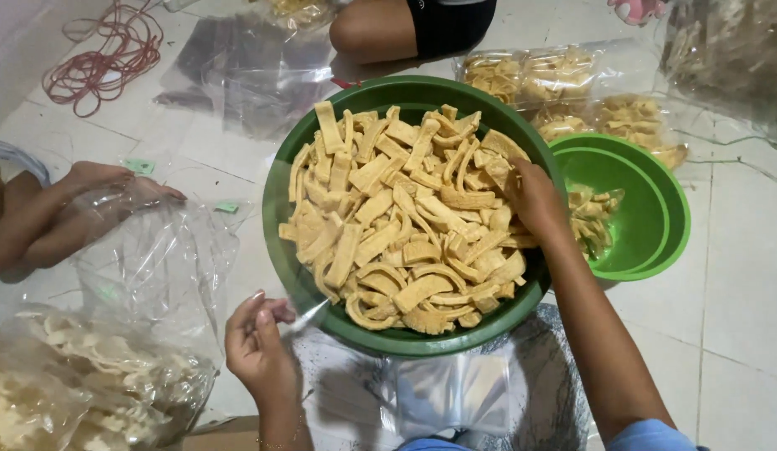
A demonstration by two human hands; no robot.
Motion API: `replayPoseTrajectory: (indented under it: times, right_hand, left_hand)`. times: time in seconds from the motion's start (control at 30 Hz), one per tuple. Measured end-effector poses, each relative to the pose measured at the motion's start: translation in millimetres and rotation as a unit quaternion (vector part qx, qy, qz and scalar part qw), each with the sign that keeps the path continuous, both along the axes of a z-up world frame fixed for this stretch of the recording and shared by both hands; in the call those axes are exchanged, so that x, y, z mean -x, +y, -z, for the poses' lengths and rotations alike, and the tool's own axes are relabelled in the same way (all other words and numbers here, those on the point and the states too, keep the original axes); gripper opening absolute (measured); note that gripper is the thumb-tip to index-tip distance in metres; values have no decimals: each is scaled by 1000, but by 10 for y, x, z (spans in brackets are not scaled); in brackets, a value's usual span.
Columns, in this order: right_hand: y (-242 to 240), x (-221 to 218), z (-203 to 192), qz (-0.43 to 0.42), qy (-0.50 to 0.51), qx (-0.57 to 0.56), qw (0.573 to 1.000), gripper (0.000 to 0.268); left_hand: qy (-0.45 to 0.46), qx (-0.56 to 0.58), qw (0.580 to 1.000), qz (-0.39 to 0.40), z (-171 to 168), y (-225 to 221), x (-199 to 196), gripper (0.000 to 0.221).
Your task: The person is manually packing dried food strips from a large green basin into smaller plastic bags while sitting on the floor.
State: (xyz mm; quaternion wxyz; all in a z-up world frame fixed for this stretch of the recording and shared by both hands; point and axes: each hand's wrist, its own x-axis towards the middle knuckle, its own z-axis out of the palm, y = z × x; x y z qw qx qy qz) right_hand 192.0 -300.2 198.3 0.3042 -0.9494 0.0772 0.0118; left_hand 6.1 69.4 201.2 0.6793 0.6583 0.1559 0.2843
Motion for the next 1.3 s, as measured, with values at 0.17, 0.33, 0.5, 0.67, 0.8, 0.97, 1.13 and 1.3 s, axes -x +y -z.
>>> replayPoseTrajectory:
  times: [0.17, 0.33, 0.5, 0.67, 0.8, 0.97, 1.13, 1.3]
  right_hand:
    - [-72, -285, 374, -29, -51, 128, 990, 31]
    - [243, -133, 371, -82, -118, 125, 982, 18]
    - [542, -34, 44, -130, -146, 4, 981, 21]
    - [763, 274, -299, -75, -237, -268, 931, 49]
    - [764, 698, -743, -86, -303, -403, 859, 91]
    - [671, 911, -901, -104, -419, -384, 816, 75]
    - [720, 919, -721, -69, -520, -298, 798, 79]
    - [737, 854, -417, -61, -526, -259, 808, 74]
  left_hand:
    - [-69, 7, 997, -41, 17, 152, -57, 12]
    - [-94, -40, 994, -47, 49, 184, -78, 8]
    - [-71, -39, 996, -43, -149, -79, -250, 13]
    - [-164, -190, 967, 38, -275, -383, -530, 23]
    - [-163, -251, 953, 51, -609, -712, -698, 23]
    - [-168, -218, 939, 205, -616, -1064, -953, 31]
    - [-161, -202, 944, 204, -771, -1309, -890, 33]
    - [-158, -177, 947, 216, -805, -1424, -857, 36]
